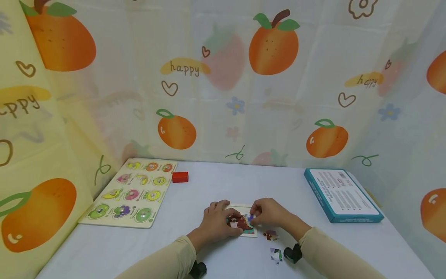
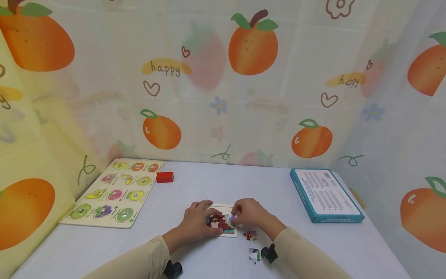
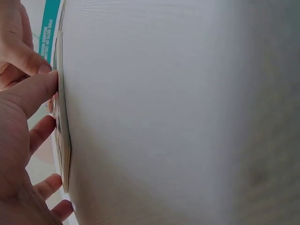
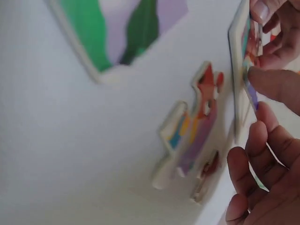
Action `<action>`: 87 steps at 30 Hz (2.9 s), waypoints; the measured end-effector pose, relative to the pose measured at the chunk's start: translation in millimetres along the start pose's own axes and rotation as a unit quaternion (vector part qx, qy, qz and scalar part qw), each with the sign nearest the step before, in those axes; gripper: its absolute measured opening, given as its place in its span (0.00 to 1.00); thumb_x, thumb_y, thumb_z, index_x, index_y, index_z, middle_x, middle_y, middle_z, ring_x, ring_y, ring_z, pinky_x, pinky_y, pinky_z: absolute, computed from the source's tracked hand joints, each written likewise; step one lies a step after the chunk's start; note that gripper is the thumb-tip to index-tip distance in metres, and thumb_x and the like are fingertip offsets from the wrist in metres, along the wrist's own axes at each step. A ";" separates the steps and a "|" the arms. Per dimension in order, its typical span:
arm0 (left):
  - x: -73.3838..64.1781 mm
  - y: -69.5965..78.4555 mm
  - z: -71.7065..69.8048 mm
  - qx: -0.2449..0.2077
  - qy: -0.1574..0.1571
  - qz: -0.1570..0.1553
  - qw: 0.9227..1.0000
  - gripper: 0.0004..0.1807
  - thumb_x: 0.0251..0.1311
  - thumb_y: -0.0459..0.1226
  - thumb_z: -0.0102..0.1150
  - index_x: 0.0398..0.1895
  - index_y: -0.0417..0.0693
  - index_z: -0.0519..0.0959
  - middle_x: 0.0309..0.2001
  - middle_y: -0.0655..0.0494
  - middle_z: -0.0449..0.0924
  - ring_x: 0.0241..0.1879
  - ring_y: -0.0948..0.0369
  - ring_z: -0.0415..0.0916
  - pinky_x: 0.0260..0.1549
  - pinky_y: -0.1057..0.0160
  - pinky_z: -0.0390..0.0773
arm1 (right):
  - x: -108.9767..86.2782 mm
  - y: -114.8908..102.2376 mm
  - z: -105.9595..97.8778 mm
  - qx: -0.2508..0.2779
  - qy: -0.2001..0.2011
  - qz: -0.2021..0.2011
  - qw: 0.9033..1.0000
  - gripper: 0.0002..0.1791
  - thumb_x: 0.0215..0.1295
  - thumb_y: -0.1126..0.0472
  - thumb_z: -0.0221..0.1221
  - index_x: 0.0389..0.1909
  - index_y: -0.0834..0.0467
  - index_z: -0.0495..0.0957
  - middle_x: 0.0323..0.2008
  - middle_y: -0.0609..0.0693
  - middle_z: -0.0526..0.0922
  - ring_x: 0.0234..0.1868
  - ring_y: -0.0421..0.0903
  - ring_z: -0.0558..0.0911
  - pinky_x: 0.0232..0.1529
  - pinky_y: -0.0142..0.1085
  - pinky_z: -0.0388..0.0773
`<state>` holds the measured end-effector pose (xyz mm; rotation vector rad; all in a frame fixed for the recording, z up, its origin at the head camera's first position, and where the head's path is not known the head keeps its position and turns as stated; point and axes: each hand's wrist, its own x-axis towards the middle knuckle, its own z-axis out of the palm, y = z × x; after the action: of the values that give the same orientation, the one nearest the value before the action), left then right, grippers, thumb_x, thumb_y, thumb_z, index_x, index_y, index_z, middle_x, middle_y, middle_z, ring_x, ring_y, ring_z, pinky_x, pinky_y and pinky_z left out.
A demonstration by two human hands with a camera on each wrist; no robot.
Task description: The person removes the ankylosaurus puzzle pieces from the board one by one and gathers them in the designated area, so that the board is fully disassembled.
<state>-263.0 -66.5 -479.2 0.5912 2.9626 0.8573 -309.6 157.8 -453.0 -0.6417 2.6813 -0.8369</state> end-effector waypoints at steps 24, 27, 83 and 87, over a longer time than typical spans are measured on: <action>1.7 -1.3 0.9 0.026 -0.006 -0.004 1.000 0.23 0.50 0.61 0.67 0.50 0.71 0.81 0.67 0.51 0.64 0.63 0.46 0.57 0.55 0.40 0.57 | -17.6 -2.1 -27.9 0.047 0.006 0.040 0.998 0.02 0.60 0.61 0.68 0.33 0.55 0.86 0.26 0.44 0.82 0.27 0.45 0.78 0.31 0.38 0.76; 1.9 -1.0 -0.1 0.030 -0.003 -0.001 1.000 0.24 0.50 0.61 0.67 0.50 0.70 0.81 0.67 0.51 0.64 0.63 0.45 0.57 0.54 0.40 0.57 | -18.2 2.2 -29.5 0.051 -0.003 0.049 0.997 0.07 0.60 0.60 0.68 0.39 0.56 0.87 0.26 0.45 0.82 0.27 0.45 0.79 0.32 0.38 0.77; -1.1 1.3 -0.6 0.029 0.007 0.010 1.000 0.23 0.51 0.59 0.69 0.49 0.66 0.81 0.66 0.48 0.66 0.62 0.44 0.59 0.53 0.39 0.56 | -42.7 32.2 -48.7 -0.065 0.002 0.062 0.996 0.12 0.51 0.57 0.74 0.36 0.50 0.84 0.27 0.43 0.76 0.33 0.44 0.74 0.31 0.36 0.76; -2.5 -2.8 -1.7 0.029 0.005 0.004 1.000 0.24 0.51 0.62 0.66 0.49 0.65 0.80 0.67 0.50 0.65 0.63 0.46 0.59 0.54 0.40 0.56 | -26.5 1.9 -24.0 -0.099 -0.005 -0.021 0.995 0.10 0.55 0.56 0.71 0.38 0.51 0.85 0.25 0.38 0.76 0.31 0.42 0.73 0.31 0.35 0.74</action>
<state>-261.8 -70.5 -479.4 0.6016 3.0049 0.7793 -296.0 183.3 -431.9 -0.7470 2.7724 -0.5809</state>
